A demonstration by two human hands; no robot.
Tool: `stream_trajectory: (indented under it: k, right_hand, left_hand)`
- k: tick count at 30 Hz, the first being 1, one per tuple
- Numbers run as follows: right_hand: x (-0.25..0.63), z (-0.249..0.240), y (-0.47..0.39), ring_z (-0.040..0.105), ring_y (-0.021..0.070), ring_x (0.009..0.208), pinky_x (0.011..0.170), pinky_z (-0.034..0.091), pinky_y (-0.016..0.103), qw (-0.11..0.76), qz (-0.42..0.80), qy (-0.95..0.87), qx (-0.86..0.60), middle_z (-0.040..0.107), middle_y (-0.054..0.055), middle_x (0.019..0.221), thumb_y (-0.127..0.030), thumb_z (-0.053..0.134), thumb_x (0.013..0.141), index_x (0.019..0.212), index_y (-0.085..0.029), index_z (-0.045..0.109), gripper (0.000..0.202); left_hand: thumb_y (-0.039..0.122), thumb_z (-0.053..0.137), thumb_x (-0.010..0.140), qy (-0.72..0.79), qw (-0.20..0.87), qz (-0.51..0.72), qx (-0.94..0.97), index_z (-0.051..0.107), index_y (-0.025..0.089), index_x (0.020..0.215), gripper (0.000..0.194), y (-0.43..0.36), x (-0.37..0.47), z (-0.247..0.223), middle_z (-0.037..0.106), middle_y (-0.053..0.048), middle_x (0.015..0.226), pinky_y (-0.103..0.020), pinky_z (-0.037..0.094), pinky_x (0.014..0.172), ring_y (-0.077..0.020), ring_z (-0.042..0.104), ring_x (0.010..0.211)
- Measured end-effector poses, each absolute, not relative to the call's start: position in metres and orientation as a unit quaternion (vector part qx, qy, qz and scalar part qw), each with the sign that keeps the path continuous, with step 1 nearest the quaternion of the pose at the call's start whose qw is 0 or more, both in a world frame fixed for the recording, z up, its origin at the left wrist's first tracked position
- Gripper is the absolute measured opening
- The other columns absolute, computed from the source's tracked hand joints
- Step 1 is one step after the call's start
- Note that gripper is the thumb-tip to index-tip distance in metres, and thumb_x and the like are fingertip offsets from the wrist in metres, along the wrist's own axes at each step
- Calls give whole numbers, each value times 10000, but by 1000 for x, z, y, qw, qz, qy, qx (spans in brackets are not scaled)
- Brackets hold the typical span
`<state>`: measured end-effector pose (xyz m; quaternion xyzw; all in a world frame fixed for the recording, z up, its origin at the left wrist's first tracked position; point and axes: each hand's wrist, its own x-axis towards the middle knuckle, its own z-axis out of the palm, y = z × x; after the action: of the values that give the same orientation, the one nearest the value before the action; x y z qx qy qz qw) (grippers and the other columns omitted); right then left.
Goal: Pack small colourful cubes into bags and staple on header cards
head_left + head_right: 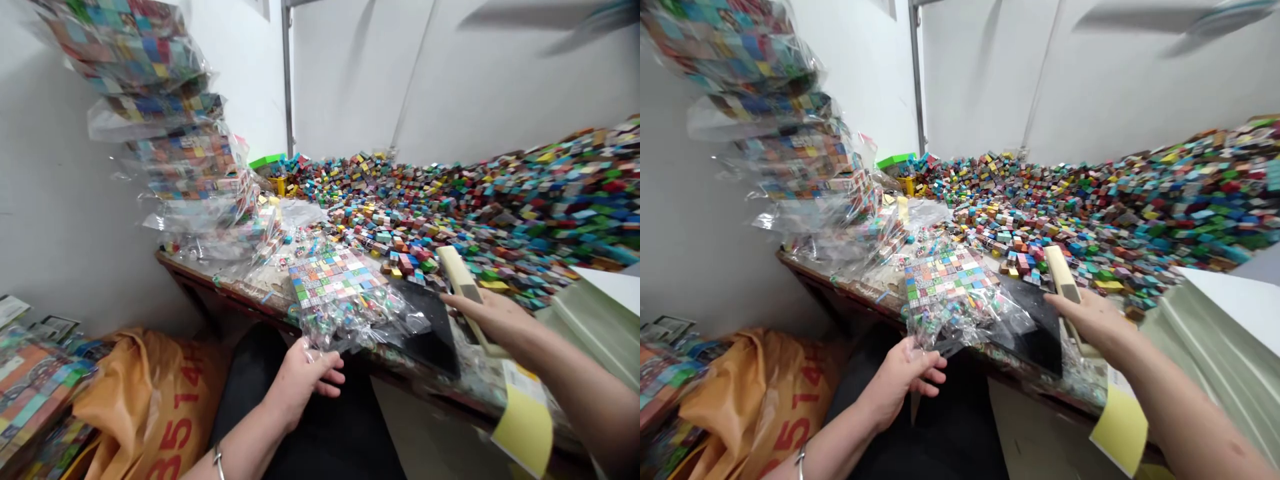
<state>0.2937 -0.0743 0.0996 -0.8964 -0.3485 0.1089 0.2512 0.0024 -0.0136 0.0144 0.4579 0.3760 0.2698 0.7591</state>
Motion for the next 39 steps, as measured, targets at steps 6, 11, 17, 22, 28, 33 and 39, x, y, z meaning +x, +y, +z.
stream_trajectory:
  k: [6, 11, 17, 22, 28, 33, 39]
  right_hand:
    - [316, 81, -38, 541, 209, 551, 494, 362, 308, 99, 115, -404, -902, 594, 117, 645, -559, 532, 658, 737, -128, 572, 440]
    - [329, 55, -24, 561, 219, 669, 557, 408, 318, 46, 84, -422, -902, 597, 139, 805, -591, 536, 642, 892, -113, 550, 539]
    - [314, 71, -33, 456, 409, 1014, 749, 378, 457, 73, 23, -422, -903, 518, 262, 1070, -566, 475, 701, 1082, -67, 509, 629]
    - [241, 90, -90, 559, 205, 804, 685, 411, 295, 255, 160, -428, -852, 617, 40, 864, -547, 370, 801, 951, -243, 547, 383]
    - [149, 40, -111, 512, 136, 620, 537, 410, 268, 490, 551, -243, -631, 575, 32, 826, -509, 522, 763, 930, -209, 561, 345]
    - [139, 24, -80, 538, 119, 695, 546, 421, 238, 605, 593, -159, -507, 549, 26, 961, -400, 586, 763, 883, -202, 597, 232]
    - [147, 14, -71, 517, 74, 619, 549, 397, 195, 612, 574, -147, -523, 588, -25, 769, -359, 638, 732, 791, -201, 619, 170]
  left_hand:
    - [300, 619, 720, 388, 736, 257, 491, 485, 98, 885, 293, -13, 0, 15, 638, -55, 685, -158, 424, 400, -89, 573, 468]
    - [298, 627, 710, 389, 734, 241, 501, 482, 106, 856, 282, -8, -7, 16, 646, -47, 670, -142, 390, 372, -72, 554, 425]
    - [281, 618, 719, 372, 749, 218, 504, 473, 100, 885, 285, -3, -10, 13, 649, -53, 680, -141, 396, 380, -69, 553, 430]
    - [271, 612, 721, 366, 753, 212, 504, 492, 102, 915, 283, 0, -11, 11, 656, -60, 693, -143, 386, 384, -78, 563, 445]
    - [259, 610, 721, 361, 751, 202, 514, 504, 103, 921, 275, 3, -12, 7, 648, -47, 679, -142, 395, 385, -77, 564, 446]
    - [252, 606, 722, 366, 751, 200, 512, 500, 105, 934, 279, 4, -13, 3, 646, -45, 685, -142, 398, 386, -75, 564, 445]
    - [269, 608, 722, 365, 752, 200, 510, 514, 120, 937, 278, 4, -15, -3, 653, -44, 694, -145, 395, 383, -78, 566, 445]
